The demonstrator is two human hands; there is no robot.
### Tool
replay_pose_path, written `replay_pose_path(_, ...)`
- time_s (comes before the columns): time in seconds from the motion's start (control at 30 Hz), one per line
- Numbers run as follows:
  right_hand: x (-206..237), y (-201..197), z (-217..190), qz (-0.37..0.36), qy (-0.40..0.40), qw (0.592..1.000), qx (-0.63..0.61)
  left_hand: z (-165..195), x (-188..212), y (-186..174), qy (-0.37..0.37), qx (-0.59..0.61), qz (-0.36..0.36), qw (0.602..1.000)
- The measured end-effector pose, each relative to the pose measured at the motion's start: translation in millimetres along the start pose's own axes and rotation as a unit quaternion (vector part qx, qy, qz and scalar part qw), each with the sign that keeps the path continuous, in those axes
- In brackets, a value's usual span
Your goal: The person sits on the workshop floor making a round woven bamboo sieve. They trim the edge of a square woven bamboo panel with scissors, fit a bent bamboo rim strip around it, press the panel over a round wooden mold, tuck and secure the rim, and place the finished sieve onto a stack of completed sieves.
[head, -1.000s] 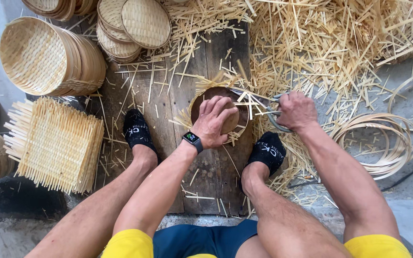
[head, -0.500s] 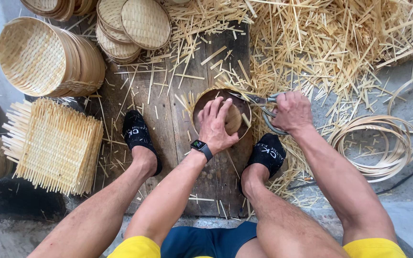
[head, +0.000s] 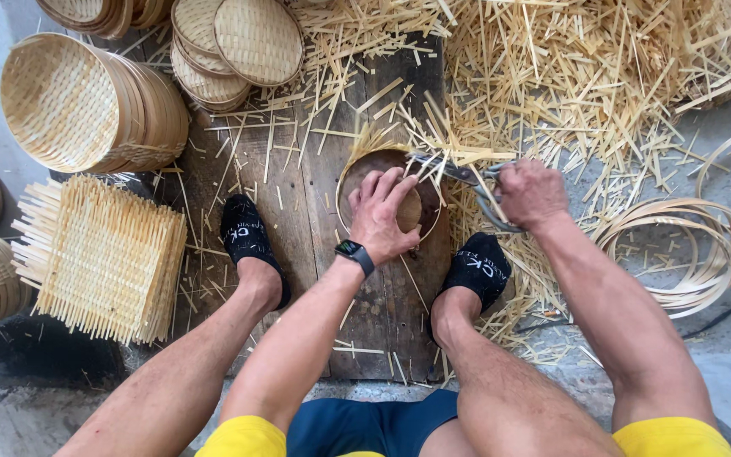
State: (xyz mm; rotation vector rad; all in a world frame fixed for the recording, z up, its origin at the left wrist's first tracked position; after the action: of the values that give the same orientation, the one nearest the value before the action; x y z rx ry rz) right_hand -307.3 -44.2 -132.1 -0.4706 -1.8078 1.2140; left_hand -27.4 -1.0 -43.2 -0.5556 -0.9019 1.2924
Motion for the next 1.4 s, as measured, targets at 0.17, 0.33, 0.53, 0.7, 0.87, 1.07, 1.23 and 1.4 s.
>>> replay_pose_path(0.17,7,-18,1,0.159,-0.054,0.985,0.043,-4,-7,-5,0.014,-0.014,-0.078,0.997)
replay_pose_path(0.33,-11,-31,-26,0.169,-0.052,0.982,0.068,-8,-11,-7,0.097,-0.066,-0.132,0.984)
replay_pose_path(0.53,-4,-30,-10,0.123,-0.04,0.991,0.034,-3,0,3,-0.052,0.007,0.06,0.997)
replay_pose_path(0.7,-3,-36,-26,0.292,-0.067,0.942,0.15,-3,4,20,-0.116,-0.012,0.05,0.992)
replay_pose_path(0.87,-7,-26,-18,0.087,-0.017,0.995,0.048,-10,3,9,-0.057,-0.006,0.033,0.998)
replay_pose_path(1.07,-3,-35,-20,0.233,-0.065,0.965,0.104,-6,3,1,-0.002,-0.031,-0.013,0.999)
replay_pose_path(1.23,-11,-26,-18,0.126,-0.045,0.988,0.072,-8,-2,0,0.027,-0.07,-0.089,0.993)
replay_pose_path(1.4,6,-27,-2,0.078,-0.042,0.996,0.017,-12,-7,-5,0.094,-0.141,-0.134,0.976)
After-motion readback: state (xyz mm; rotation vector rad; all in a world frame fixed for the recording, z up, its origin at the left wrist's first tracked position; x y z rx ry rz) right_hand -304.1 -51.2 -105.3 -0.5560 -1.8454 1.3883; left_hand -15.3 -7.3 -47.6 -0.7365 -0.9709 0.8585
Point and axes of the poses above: each hand's wrist, its own x-axis away from the middle knuckle, its own y-axis out of the palm, z = x × y, the point moved 3 cm from there along -x, towards the middle knuckle, and after that the axes turned 15 degrees about -y, right-handed, at the moved point
